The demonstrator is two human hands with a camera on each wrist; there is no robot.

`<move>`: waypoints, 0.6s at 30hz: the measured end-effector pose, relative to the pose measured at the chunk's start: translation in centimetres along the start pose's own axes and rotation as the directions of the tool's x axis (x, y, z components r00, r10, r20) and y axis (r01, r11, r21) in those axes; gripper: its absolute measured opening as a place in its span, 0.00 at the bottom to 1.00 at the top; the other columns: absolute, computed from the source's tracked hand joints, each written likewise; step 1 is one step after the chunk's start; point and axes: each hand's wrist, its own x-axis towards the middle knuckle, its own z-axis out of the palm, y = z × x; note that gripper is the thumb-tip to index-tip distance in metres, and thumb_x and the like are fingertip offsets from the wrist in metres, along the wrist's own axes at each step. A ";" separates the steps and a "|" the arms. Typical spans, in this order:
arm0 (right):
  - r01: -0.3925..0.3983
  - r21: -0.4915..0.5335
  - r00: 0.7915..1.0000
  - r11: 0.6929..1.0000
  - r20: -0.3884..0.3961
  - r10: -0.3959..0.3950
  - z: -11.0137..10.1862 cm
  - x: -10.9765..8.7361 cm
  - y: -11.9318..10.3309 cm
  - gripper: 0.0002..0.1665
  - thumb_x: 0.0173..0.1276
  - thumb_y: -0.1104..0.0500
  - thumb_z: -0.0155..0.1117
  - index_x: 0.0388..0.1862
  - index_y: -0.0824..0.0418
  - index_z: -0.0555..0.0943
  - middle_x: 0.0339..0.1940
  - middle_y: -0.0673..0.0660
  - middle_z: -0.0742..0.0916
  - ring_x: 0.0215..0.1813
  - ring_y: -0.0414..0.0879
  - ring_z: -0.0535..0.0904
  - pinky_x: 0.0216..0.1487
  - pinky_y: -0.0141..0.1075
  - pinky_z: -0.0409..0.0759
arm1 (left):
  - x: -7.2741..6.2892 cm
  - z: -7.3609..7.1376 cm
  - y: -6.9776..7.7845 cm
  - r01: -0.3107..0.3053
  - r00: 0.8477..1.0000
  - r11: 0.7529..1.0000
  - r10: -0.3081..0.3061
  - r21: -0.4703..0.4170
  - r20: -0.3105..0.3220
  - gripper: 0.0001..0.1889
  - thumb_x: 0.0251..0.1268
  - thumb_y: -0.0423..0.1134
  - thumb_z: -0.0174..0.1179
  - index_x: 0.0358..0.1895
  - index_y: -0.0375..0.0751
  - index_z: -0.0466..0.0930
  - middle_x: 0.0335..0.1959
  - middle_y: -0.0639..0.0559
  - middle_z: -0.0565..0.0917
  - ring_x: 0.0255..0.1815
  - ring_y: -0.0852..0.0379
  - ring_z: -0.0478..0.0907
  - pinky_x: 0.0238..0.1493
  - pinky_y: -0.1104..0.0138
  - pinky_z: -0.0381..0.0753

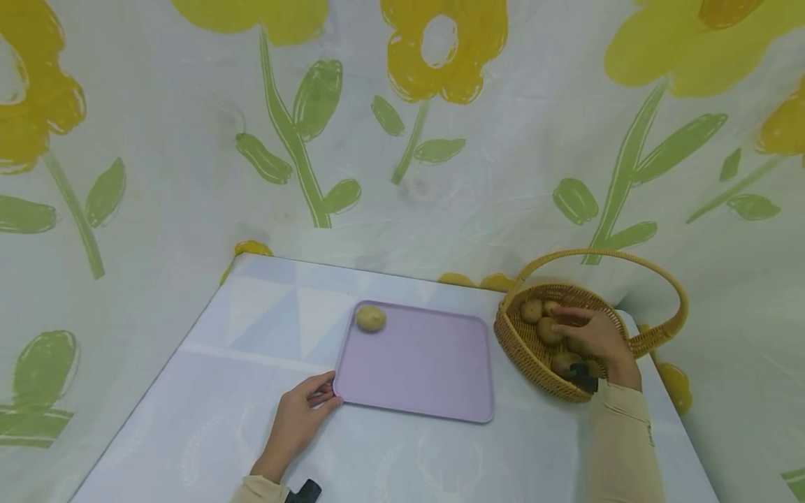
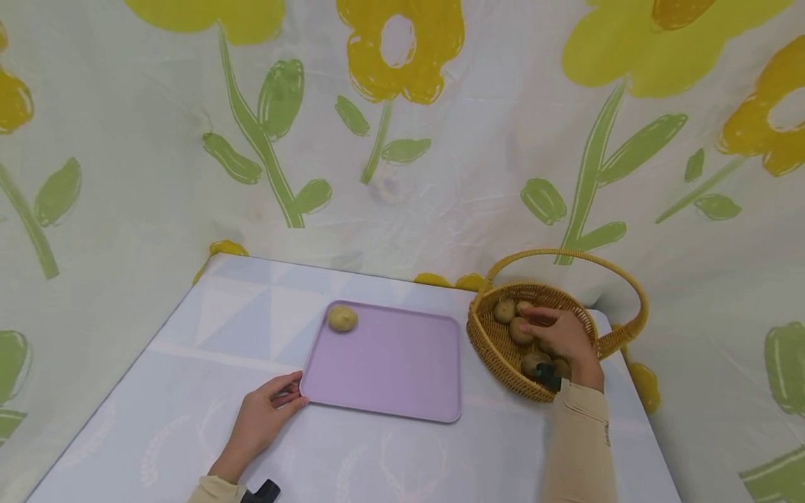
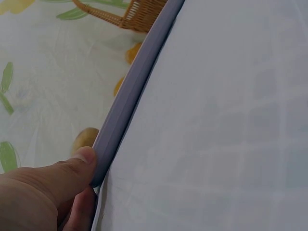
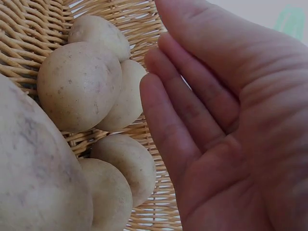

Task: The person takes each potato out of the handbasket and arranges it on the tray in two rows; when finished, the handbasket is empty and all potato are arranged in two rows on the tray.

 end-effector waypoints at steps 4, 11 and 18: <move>-0.021 -0.007 1.000 1.000 0.009 0.021 0.0 -0.1 0.0 0.35 0.67 0.46 0.74 0.66 0.64 0.80 0.67 0.66 0.82 0.47 0.16 0.72 0.48 0.12 0.75 | 0.0 0.0 0.0 -0.008 1.000 1.000 0.008 -0.003 -0.004 0.26 0.53 0.29 0.76 0.59 0.36 0.83 0.43 0.49 0.88 0.49 0.49 0.87 0.52 0.76 0.90; -0.043 -0.054 0.999 0.998 0.002 0.043 0.1 0.0 0.2 0.36 0.66 0.42 0.73 0.65 0.61 0.81 0.68 0.64 0.81 0.57 0.36 0.80 0.53 0.18 0.77 | 0.0 0.0 0.1 -0.003 1.000 1.000 0.003 -0.012 -0.003 0.27 0.52 0.28 0.76 0.59 0.36 0.83 0.42 0.49 0.87 0.49 0.50 0.88 0.52 0.79 0.89; -0.039 -0.080 0.999 0.996 0.007 0.039 0.2 0.2 0.5 0.38 0.67 0.40 0.72 0.66 0.64 0.80 0.69 0.68 0.79 0.68 0.66 0.76 0.68 0.52 0.81 | 0.0 0.0 0.1 0.000 1.000 1.000 0.000 -0.006 -0.003 0.27 0.52 0.29 0.76 0.59 0.37 0.84 0.41 0.50 0.87 0.49 0.51 0.87 0.52 0.79 0.89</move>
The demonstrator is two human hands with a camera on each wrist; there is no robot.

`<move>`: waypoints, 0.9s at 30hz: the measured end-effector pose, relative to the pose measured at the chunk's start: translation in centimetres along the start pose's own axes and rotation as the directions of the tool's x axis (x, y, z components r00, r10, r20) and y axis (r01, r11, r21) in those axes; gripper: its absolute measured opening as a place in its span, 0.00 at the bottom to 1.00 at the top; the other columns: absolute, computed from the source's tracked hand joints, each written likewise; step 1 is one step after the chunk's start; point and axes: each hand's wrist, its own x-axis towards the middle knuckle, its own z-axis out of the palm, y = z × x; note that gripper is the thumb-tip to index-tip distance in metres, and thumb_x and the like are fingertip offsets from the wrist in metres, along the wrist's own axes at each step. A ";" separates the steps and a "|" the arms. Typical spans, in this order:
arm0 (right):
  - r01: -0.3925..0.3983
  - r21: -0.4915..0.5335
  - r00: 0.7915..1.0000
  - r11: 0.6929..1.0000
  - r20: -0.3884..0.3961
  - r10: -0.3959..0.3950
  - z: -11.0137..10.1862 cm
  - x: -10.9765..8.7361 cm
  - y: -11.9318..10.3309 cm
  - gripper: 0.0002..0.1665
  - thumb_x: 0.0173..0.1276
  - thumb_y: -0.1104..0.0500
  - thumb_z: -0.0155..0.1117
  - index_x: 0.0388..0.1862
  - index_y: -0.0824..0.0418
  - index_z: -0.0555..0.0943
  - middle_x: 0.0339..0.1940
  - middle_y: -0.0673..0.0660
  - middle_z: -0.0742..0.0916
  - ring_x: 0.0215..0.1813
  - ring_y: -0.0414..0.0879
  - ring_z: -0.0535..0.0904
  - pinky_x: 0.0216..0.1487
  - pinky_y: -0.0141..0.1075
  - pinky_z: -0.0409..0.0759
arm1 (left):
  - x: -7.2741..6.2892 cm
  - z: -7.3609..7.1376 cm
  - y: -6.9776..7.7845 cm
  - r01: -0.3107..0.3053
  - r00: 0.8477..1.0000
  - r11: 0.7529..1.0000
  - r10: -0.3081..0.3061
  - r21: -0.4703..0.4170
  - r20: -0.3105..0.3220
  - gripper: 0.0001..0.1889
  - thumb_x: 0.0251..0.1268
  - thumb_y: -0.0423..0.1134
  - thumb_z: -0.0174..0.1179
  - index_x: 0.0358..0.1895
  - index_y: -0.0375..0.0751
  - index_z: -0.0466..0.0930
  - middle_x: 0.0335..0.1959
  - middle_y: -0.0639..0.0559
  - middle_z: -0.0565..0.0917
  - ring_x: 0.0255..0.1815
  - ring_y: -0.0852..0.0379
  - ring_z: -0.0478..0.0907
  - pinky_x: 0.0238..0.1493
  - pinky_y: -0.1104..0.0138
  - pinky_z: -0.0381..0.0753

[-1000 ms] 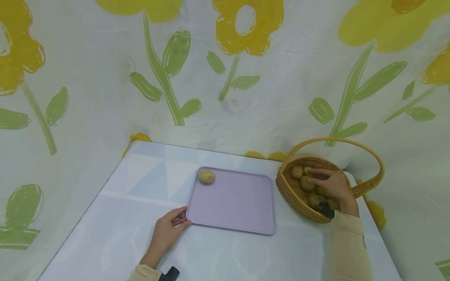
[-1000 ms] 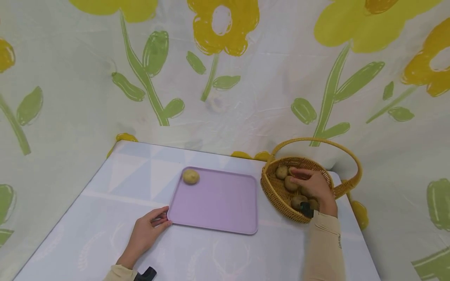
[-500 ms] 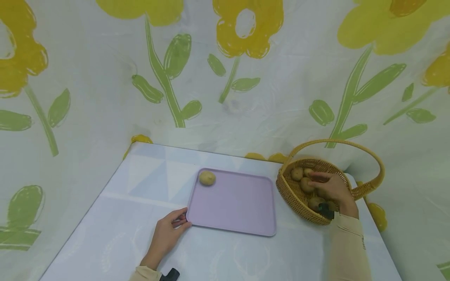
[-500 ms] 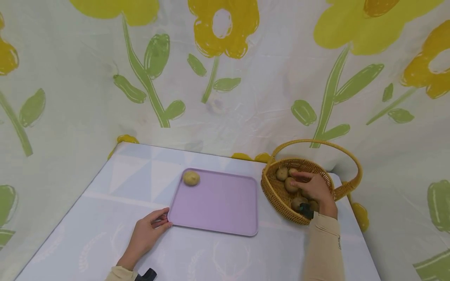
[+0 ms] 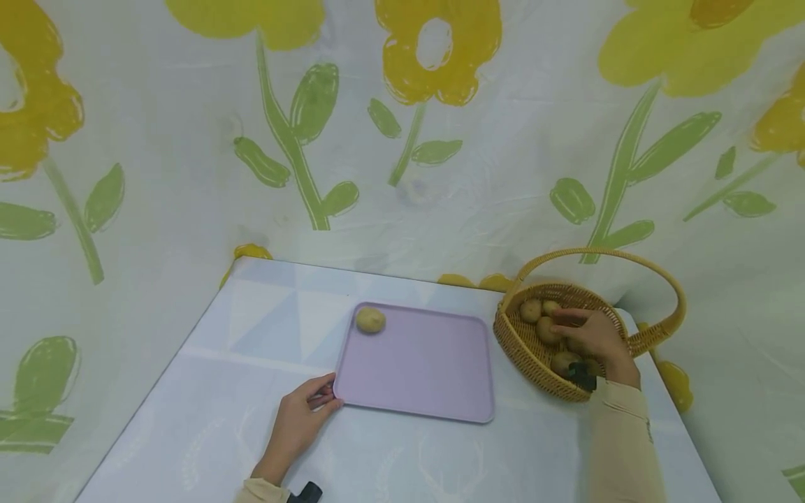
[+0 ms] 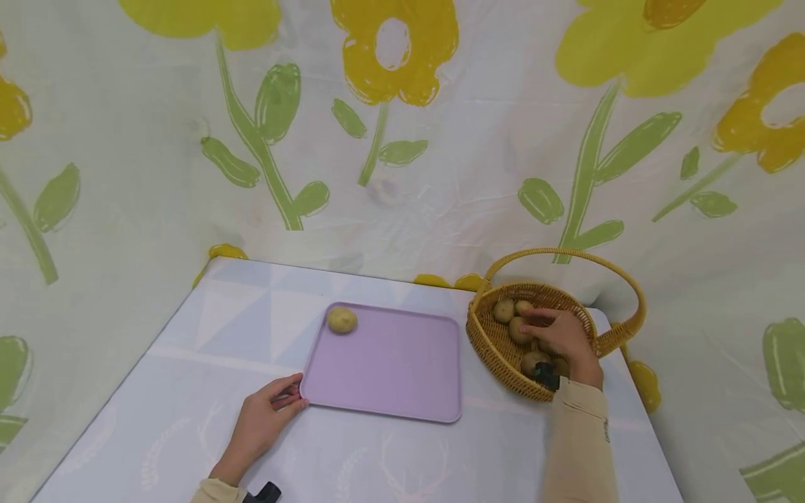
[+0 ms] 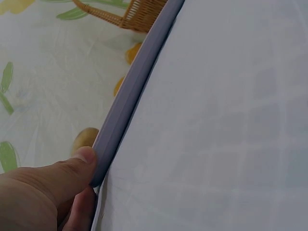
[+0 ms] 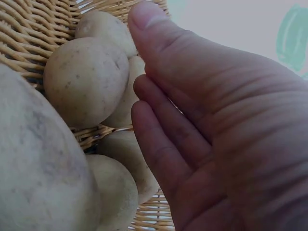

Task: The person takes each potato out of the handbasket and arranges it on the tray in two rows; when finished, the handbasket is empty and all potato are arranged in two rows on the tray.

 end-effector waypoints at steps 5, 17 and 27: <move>-0.007 -0.005 1.000 1.000 0.005 0.007 0.1 0.2 0.1 0.39 0.66 0.40 0.73 0.65 0.65 0.80 0.71 0.71 0.77 0.69 0.68 0.74 0.70 0.62 0.78 | 0.1 0.0 0.0 0.010 1.000 1.000 -0.010 0.010 0.002 0.26 0.53 0.29 0.76 0.59 0.37 0.84 0.41 0.51 0.87 0.50 0.50 0.87 0.53 0.79 0.88; -0.055 -0.042 0.998 0.998 0.006 0.055 0.3 0.1 -0.1 0.42 0.63 0.35 0.72 0.66 0.61 0.80 0.69 0.69 0.79 0.66 0.66 0.77 0.65 0.58 0.83 | 0.0 0.1 -0.1 -0.014 1.000 1.000 0.014 0.004 -0.010 0.27 0.52 0.28 0.76 0.59 0.36 0.83 0.42 0.50 0.87 0.48 0.50 0.88 0.52 0.78 0.89; -0.114 0.008 0.993 0.993 0.026 0.114 0.6 0.3 0.1 0.43 0.61 0.35 0.75 0.68 0.58 0.79 0.73 0.68 0.75 0.68 0.65 0.74 0.64 0.53 0.84 | -0.1 0.2 0.0 -0.043 0.999 0.999 0.043 -0.004 -0.026 0.25 0.53 0.28 0.76 0.57 0.35 0.84 0.41 0.48 0.88 0.47 0.49 0.88 0.51 0.75 0.91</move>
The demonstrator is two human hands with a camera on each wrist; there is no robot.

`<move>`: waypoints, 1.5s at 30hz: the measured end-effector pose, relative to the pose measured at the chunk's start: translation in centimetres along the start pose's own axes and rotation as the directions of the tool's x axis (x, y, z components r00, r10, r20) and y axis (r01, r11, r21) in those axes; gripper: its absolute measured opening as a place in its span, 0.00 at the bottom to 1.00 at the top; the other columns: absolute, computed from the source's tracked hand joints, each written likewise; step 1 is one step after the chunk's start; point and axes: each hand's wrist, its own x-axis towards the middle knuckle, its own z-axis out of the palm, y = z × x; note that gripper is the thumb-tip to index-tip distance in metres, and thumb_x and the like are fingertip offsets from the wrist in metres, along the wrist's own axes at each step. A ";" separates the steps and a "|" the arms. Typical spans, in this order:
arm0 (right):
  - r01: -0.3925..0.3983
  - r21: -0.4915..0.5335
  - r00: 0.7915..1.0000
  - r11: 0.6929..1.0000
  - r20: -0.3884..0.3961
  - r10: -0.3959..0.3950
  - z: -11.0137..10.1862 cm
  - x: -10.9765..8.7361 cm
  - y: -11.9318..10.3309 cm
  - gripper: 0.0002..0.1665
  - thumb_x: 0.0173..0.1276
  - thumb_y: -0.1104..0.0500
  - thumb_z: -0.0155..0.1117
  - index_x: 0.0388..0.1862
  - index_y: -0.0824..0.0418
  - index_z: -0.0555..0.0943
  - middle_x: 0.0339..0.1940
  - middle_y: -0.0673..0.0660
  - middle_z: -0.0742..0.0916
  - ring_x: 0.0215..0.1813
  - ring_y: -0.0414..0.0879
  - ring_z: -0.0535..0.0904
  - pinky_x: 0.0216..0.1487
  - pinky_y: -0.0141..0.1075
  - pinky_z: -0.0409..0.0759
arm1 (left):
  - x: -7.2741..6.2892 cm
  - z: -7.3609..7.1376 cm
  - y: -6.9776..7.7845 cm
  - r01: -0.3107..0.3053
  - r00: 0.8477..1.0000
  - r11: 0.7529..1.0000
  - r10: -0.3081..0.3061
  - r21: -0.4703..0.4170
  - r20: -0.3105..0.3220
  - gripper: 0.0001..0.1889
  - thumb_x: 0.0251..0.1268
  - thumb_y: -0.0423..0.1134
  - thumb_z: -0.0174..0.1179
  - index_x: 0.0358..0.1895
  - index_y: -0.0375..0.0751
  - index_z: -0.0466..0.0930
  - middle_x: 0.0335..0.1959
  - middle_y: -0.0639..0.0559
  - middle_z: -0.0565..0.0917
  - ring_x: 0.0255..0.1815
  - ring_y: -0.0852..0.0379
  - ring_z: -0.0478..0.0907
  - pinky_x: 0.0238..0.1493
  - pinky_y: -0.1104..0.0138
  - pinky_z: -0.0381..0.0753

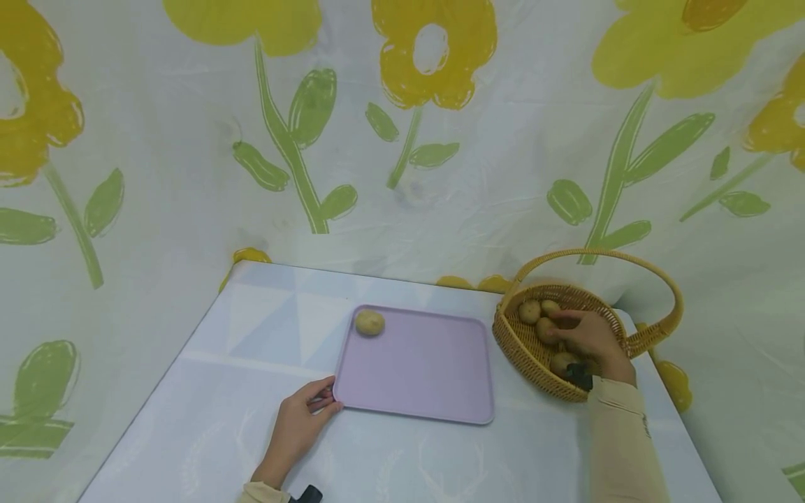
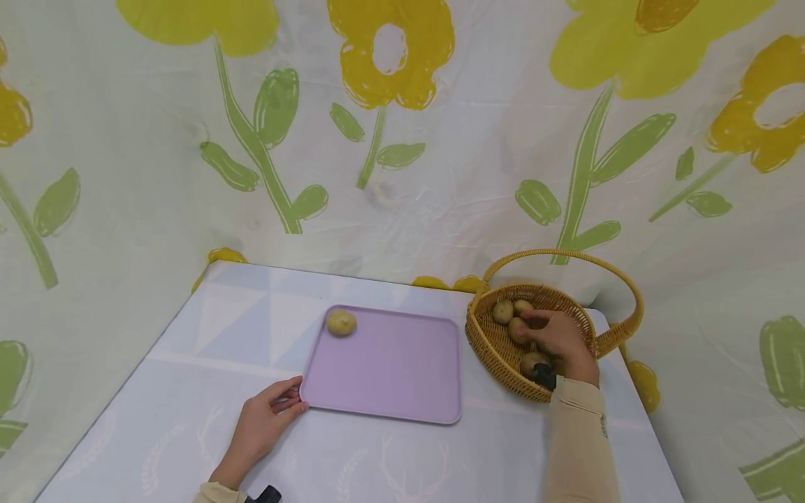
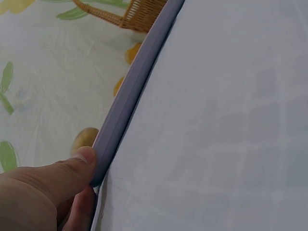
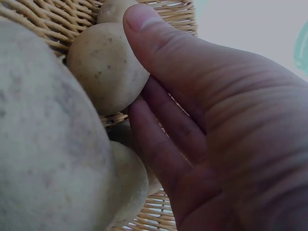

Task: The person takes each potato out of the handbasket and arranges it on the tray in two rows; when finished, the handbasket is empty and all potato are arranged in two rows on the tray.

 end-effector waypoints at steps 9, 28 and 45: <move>-0.030 0.022 0.999 0.999 0.015 0.030 0.2 0.2 -0.3 0.36 0.61 0.43 0.77 0.65 0.56 0.81 0.73 0.66 0.75 0.59 0.56 0.74 0.52 0.32 0.79 | 0.1 0.0 -0.1 -0.011 1.000 1.000 0.011 -0.020 0.001 0.25 0.53 0.28 0.76 0.57 0.34 0.84 0.41 0.48 0.88 0.47 0.49 0.88 0.51 0.75 0.91; 0.018 -0.001 0.998 1.000 0.053 -0.018 0.2 0.1 -0.5 0.39 0.64 0.43 0.75 0.68 0.62 0.78 0.73 0.70 0.75 0.69 0.65 0.72 0.66 0.56 0.81 | 0.1 0.0 0.0 -0.003 1.000 1.000 0.003 -0.026 0.004 0.25 0.52 0.28 0.76 0.57 0.34 0.84 0.41 0.48 0.88 0.46 0.50 0.88 0.51 0.76 0.91; 0.124 -0.101 0.992 0.987 0.038 -0.120 0.2 0.4 -0.6 0.32 0.65 0.46 0.74 0.63 0.62 0.83 0.63 0.67 0.84 0.53 0.53 0.78 0.52 0.35 0.81 | 0.2 0.0 0.0 0.010 1.000 1.000 -0.010 -0.001 0.011 0.25 0.53 0.28 0.76 0.57 0.35 0.84 0.41 0.48 0.88 0.47 0.50 0.88 0.51 0.76 0.90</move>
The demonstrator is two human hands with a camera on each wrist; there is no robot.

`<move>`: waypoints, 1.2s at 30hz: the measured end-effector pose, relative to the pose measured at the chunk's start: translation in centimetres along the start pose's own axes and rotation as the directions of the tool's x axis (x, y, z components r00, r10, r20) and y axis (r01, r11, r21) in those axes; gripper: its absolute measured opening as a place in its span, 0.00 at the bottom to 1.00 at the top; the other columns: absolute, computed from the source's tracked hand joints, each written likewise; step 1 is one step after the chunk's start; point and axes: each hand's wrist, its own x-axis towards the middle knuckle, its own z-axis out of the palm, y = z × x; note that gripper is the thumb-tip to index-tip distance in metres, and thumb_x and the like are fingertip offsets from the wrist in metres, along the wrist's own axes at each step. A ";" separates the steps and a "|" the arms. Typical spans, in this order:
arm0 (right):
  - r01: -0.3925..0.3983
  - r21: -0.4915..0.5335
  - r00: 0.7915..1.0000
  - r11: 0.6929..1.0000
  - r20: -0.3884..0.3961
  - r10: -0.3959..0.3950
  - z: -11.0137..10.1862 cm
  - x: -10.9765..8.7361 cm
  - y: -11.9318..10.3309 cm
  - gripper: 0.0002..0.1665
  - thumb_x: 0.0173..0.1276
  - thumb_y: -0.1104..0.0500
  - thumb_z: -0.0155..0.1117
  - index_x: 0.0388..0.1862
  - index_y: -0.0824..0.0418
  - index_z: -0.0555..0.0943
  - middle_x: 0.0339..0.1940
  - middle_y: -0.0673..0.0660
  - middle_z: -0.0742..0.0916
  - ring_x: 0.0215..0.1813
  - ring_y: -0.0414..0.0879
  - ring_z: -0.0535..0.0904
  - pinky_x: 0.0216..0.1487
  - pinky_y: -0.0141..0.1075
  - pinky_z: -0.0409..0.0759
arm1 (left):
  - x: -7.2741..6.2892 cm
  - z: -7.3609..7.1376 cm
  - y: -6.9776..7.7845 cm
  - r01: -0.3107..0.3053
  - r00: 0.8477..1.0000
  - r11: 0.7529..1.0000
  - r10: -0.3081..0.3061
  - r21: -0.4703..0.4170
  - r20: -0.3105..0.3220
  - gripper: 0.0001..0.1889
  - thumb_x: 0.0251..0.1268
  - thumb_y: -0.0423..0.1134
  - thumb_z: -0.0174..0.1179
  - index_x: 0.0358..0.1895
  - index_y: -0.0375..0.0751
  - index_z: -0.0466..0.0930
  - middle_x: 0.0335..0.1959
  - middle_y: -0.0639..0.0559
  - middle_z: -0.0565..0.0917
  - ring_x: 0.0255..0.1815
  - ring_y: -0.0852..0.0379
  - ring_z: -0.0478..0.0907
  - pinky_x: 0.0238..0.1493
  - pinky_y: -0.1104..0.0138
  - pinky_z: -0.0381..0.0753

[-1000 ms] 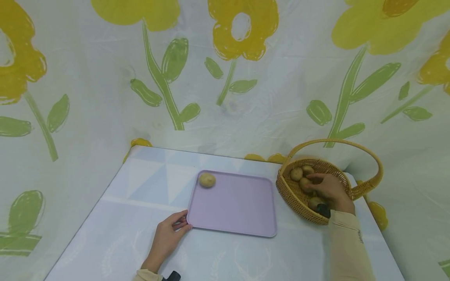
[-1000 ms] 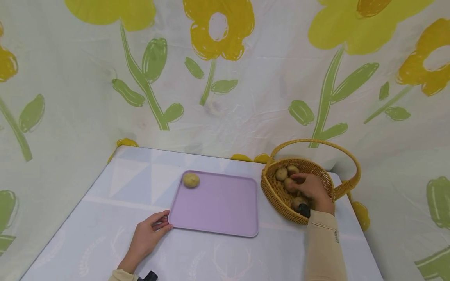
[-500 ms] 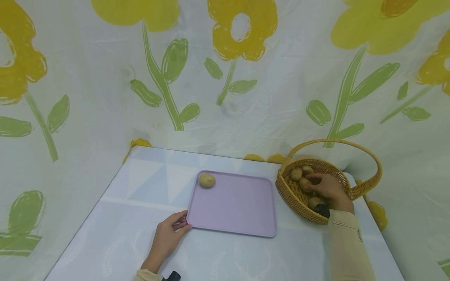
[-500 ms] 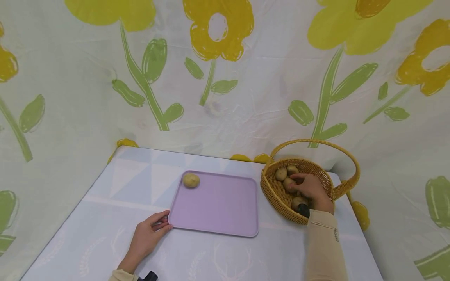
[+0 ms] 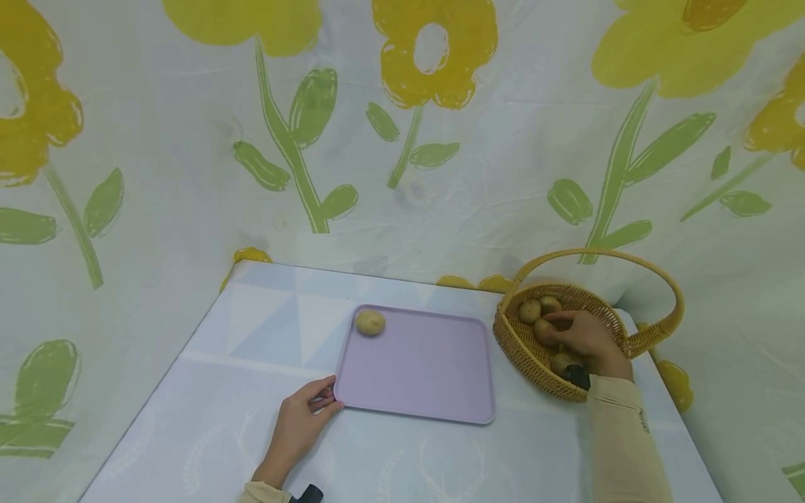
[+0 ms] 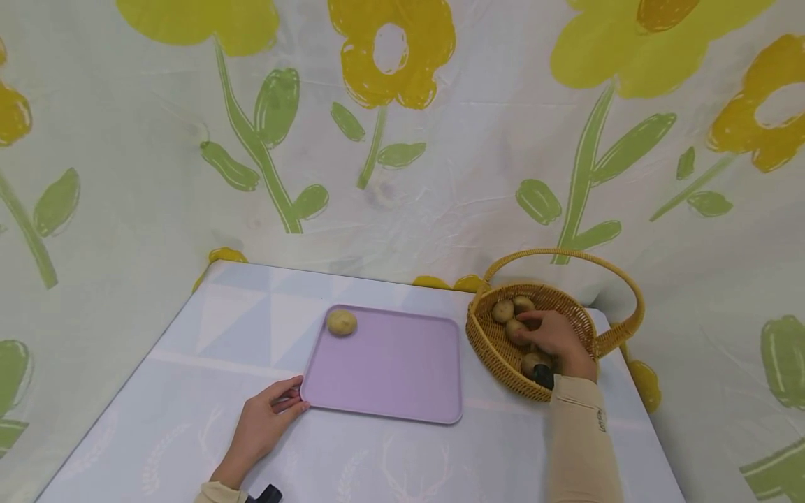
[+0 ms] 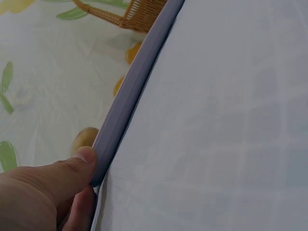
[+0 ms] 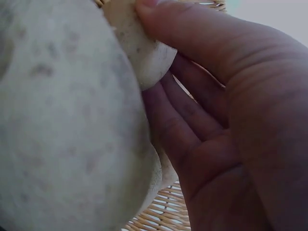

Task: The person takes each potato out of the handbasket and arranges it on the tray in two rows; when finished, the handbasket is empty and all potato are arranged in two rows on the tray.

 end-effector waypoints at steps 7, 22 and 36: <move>0.036 0.033 0.999 0.999 -0.007 -0.036 -0.1 -0.1 -0.3 0.32 0.64 0.46 0.76 0.61 0.63 0.83 0.59 0.66 0.86 0.45 0.48 0.75 0.43 0.26 0.77 | -0.1 -0.2 0.1 -0.008 1.000 1.000 0.008 0.000 0.010 0.25 0.53 0.29 0.76 0.57 0.35 0.84 0.42 0.49 0.87 0.48 0.49 0.88 0.52 0.75 0.91; 0.066 0.037 0.997 0.997 -0.037 -0.065 -2.1 -1.1 -2.6 0.34 0.65 0.43 0.75 0.65 0.56 0.82 0.63 0.60 0.85 0.56 0.51 0.80 0.53 0.35 0.85 | -0.3 0.5 -0.2 0.036 0.999 0.999 -0.036 -0.006 -0.004 0.26 0.53 0.29 0.76 0.58 0.36 0.84 0.41 0.51 0.87 0.47 0.54 0.86 0.51 0.79 0.89; 0.166 0.007 0.985 0.986 -0.040 -0.165 -5.3 -4.4 -7.6 0.32 0.63 0.39 0.75 0.62 0.51 0.84 0.65 0.59 0.84 0.67 0.54 0.76 0.62 0.38 0.83 | -0.8 1.2 -0.2 -0.012 1.000 0.999 0.010 -0.037 -0.029 0.27 0.50 0.27 0.76 0.57 0.34 0.83 0.43 0.47 0.87 0.46 0.53 0.88 0.50 0.79 0.89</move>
